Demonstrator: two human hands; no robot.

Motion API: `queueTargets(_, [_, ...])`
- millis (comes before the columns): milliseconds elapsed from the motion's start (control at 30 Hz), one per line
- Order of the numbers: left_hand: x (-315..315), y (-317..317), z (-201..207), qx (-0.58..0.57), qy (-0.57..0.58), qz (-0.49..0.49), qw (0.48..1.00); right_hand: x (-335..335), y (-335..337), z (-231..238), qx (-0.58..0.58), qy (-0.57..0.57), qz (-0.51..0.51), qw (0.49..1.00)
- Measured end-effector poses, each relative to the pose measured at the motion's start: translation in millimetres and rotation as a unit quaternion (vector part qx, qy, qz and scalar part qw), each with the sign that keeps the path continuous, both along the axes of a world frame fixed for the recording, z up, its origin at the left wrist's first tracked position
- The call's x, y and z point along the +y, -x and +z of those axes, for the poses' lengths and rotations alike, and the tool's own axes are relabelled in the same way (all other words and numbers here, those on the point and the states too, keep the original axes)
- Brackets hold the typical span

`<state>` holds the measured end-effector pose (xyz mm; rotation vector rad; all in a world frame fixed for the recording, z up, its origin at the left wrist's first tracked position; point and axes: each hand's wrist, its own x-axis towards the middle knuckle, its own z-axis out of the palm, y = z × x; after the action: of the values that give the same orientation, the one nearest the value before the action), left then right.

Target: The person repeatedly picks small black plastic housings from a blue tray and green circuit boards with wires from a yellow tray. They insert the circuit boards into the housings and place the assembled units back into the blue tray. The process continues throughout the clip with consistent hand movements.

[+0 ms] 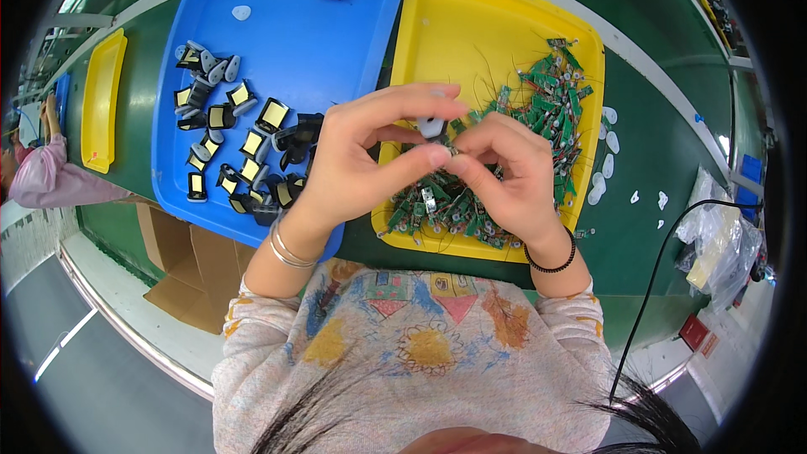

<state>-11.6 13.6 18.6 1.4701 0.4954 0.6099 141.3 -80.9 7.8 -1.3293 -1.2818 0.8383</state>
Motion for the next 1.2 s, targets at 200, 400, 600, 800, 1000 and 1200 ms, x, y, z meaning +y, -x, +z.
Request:
queueTargets(200, [21.3, -11.5, -6.6, 0.062, -0.033, 0.016, 0.997, 21.2, -10.7, 5.4, -0.099, 0.010, -0.020, 0.995])
queueTargets(400, [140.4, -7.7, -29.1, 0.213, -0.353, 0.075, 0.908, 124.4, -115.3, -14.9, -0.487, -0.118, -0.104, 0.859])
queueTargets(600, [186.5, 8.2, -71.3, 0.312, -0.559, 0.075, 0.765, 194.4, -195.3, -50.4, -0.676, 0.055, -0.126, 0.724])
queueTargets(800, [185.3, 8.5, -57.4, 0.341, -0.479, 0.064, 0.807, 181.7, -178.5, -47.8, -0.637, -0.069, -0.100, 0.761])
queueTargets(1000, [177.6, 17.3, -61.2, 0.221, -0.229, 0.010, 0.948, 107.5, -126.4, -2.1, -0.497, 0.083, 0.029, 0.863])
queueTargets(1200, [138.2, 17.8, -43.7, 0.318, -0.273, -0.001, 0.908, 37.2, -117.6, 1.8, -0.559, 0.231, -0.009, 0.796])
